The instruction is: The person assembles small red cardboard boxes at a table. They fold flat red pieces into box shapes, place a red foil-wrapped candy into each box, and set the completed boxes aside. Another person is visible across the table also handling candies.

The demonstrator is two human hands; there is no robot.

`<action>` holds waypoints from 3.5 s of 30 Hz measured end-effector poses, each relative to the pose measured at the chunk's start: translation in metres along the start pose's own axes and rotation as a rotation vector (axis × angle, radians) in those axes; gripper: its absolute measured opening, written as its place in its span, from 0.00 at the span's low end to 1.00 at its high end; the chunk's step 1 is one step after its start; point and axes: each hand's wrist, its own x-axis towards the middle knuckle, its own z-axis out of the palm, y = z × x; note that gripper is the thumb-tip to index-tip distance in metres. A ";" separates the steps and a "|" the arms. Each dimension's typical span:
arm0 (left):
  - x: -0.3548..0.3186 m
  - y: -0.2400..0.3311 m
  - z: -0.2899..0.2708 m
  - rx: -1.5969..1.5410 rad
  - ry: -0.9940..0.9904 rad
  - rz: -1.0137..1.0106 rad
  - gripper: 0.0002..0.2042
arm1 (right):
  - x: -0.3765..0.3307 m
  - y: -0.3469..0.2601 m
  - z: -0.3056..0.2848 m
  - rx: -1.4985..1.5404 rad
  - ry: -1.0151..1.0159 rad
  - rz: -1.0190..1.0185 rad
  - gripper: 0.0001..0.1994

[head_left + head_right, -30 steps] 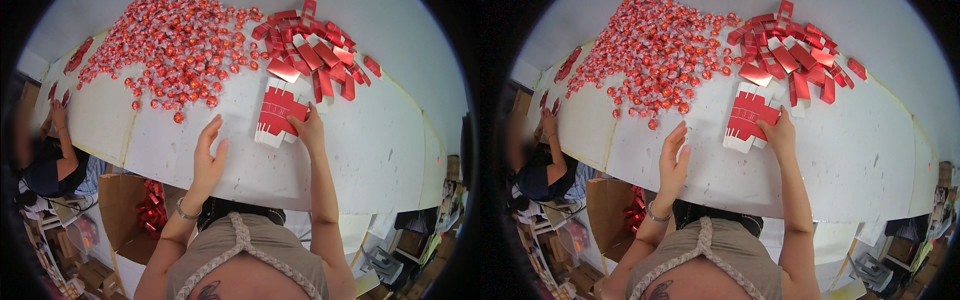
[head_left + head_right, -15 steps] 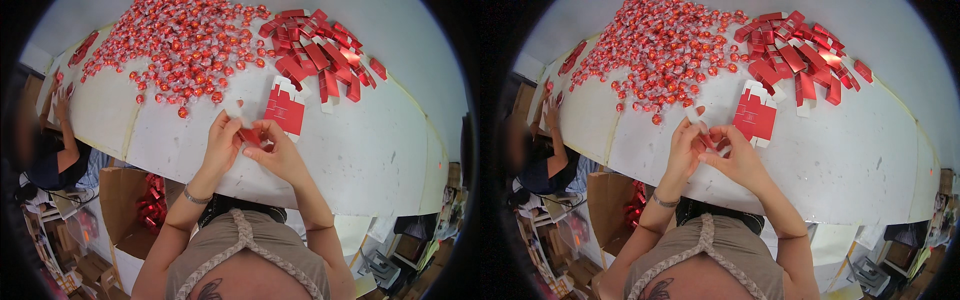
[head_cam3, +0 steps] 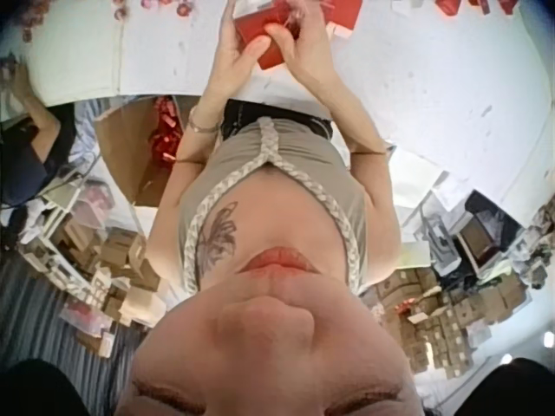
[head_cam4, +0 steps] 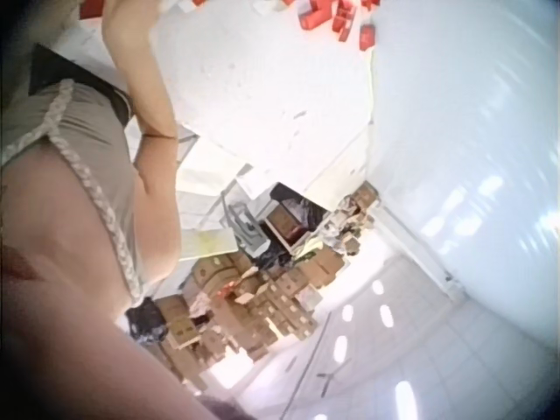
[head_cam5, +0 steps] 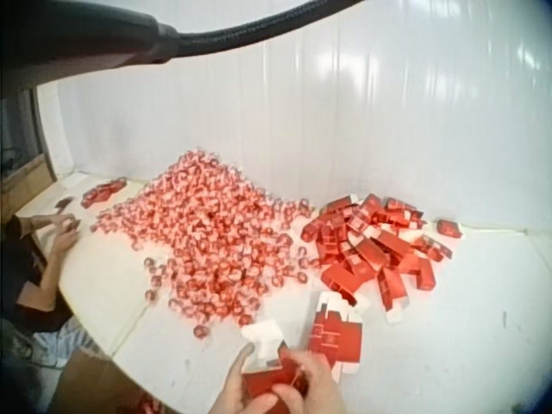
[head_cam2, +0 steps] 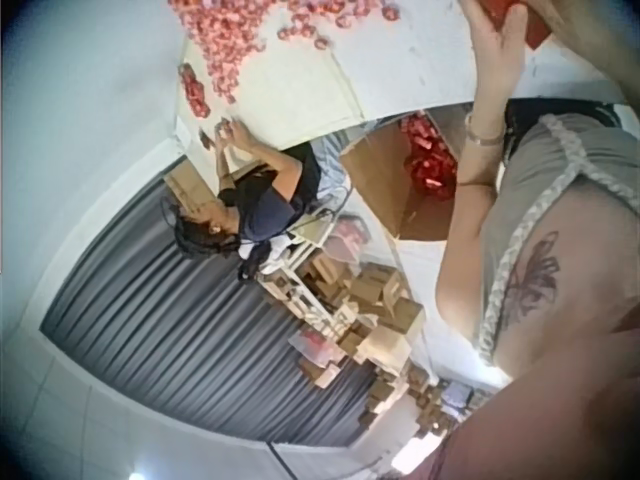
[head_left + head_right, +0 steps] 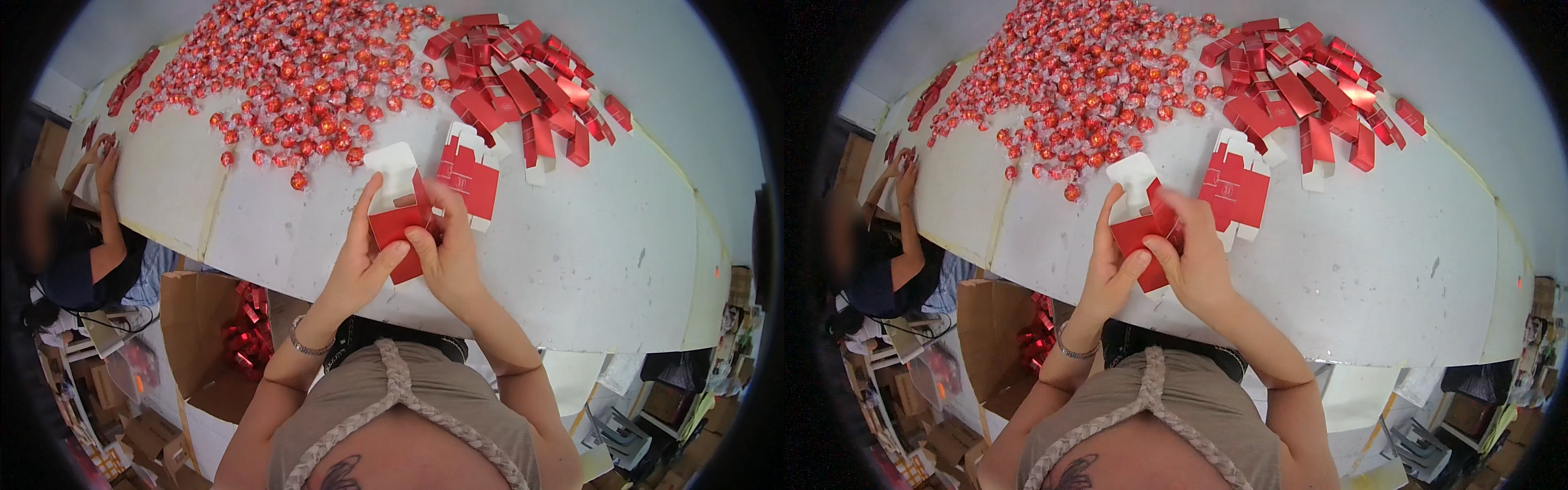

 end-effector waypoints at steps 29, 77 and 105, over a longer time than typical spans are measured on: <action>-0.018 0.025 -0.005 0.258 0.050 -0.096 0.26 | 0.020 -0.026 -0.030 0.325 -0.361 0.175 0.10; -0.010 -0.012 0.000 0.084 -0.034 -0.059 0.32 | 0.003 0.001 0.003 0.093 0.002 -0.034 0.26; -0.020 -0.001 -0.012 0.277 -0.099 -0.099 0.31 | 0.019 -0.004 -0.021 0.566 -0.261 0.453 0.08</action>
